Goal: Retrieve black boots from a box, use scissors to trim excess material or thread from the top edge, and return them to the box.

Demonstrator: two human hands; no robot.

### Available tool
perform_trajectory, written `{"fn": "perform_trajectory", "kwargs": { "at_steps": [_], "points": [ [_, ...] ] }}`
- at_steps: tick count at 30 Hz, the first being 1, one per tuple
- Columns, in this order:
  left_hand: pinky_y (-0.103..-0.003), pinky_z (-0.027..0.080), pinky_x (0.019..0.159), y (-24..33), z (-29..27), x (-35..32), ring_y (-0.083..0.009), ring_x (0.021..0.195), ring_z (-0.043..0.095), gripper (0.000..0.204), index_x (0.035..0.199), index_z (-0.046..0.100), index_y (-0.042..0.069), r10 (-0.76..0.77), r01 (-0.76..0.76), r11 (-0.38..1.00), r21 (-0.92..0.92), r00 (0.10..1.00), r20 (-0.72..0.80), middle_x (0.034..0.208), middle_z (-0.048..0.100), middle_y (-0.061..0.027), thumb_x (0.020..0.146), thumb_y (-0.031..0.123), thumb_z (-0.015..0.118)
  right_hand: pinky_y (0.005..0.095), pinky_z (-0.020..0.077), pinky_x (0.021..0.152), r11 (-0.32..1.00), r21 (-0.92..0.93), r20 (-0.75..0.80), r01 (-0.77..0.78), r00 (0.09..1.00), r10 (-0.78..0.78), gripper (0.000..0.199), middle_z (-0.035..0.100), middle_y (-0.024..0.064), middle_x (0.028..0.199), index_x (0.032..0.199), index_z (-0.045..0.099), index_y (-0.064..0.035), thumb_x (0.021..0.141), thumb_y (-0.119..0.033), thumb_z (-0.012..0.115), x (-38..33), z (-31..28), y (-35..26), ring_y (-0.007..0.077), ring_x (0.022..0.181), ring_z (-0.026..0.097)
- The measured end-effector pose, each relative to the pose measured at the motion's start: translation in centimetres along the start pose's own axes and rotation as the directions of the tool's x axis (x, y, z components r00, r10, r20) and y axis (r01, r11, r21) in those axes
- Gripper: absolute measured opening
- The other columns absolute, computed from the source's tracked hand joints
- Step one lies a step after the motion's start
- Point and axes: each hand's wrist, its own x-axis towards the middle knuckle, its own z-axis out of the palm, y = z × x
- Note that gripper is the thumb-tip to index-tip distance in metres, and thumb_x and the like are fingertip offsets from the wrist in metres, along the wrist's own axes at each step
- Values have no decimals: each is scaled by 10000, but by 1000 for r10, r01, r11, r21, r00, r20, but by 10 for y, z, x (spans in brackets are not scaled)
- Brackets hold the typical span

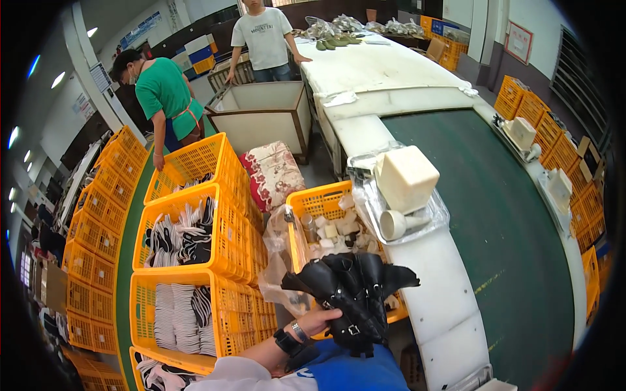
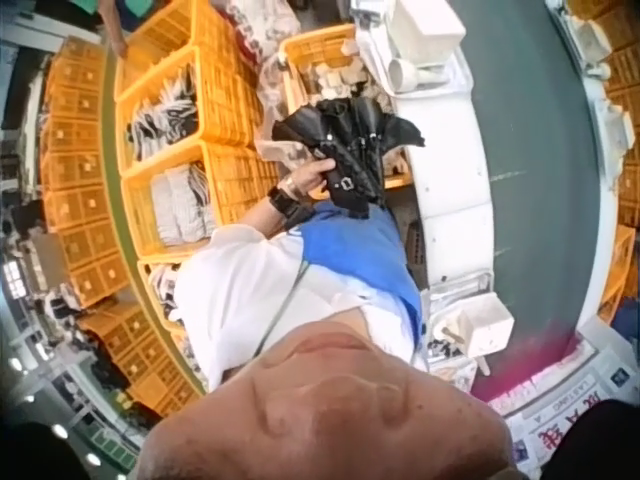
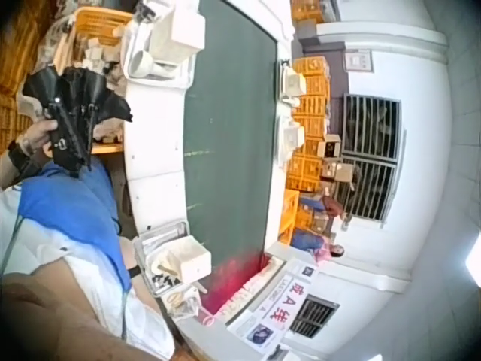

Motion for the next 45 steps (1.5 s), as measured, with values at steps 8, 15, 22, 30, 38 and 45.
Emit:
{"fn": "perform_trajectory", "kwargs": {
  "at_steps": [8, 15, 22, 30, 38, 45],
  "points": [
    [-399, 392, 986, 30, -15, -32, -236, 1111, 520, 539, 1242, 452, 26, 136, -133, 991, 27, 971, -199, 1216, 530, -100, 762, 111, 683, 397, 464, 556, 990, 30, -61, 137, 989, -135, 166, 595, 144, 671, 655, 602, -66, 760, -149, 504, 32, -11, 25, 277, 652, 613],
    [-429, 349, 1025, 48, -12, -55, -275, 1155, 492, 545, 1256, 442, 33, 315, -341, 938, -55, 911, -267, 1243, 519, -104, 770, 110, 675, 398, 460, 520, 961, 60, -102, 270, 959, -263, 199, 592, 130, 615, 599, 598, -78, 758, -129, 490, 52, -23, 38, 268, 604, 614],
    [-435, 356, 1016, 48, -33, -31, -279, 1146, 501, 582, 1263, 439, 29, 349, -363, 931, -40, 916, -198, 1241, 521, -111, 756, 161, 693, 439, 415, 500, 960, 18, -129, 279, 953, -275, 200, 566, 152, 620, 598, 567, -85, 773, -131, 481, 51, 18, 59, 323, 596, 570],
    [-399, 361, 1016, 38, -51, 32, -241, 1121, 517, 554, 1245, 454, 39, 186, -127, 970, -207, 937, 297, 1223, 529, -97, 771, 181, 703, 456, 456, 593, 999, -37, -44, 18, 999, -20, 211, 594, 180, 671, 646, 591, -64, 784, -197, 503, 0, 53, 78, 362, 673, 593],
    [-366, 369, 995, 22, -6, 70, -210, 1093, 526, 465, 1212, 496, 43, 96, 0, 988, -154, 779, 619, 1202, 549, -71, 789, 120, 675, 367, 411, 919, 913, 334, -64, -235, 960, 271, 531, 482, 162, 1282, 1363, 352, -99, 870, -180, 533, -1, -120, -45, 276, 1151, 485],
    [-322, 405, 942, -6, 21, 71, -155, 1044, 549, 352, 1150, 552, 23, -115, -179, 792, 583, 895, 431, 1134, 598, -61, 807, 76, 617, 334, 365, 966, 615, 743, -409, 263, 906, 107, 703, 376, 208, 1344, 1426, 145, -52, 850, -153, 536, -15, -134, -111, 264, 1196, 429]
  ]
}}
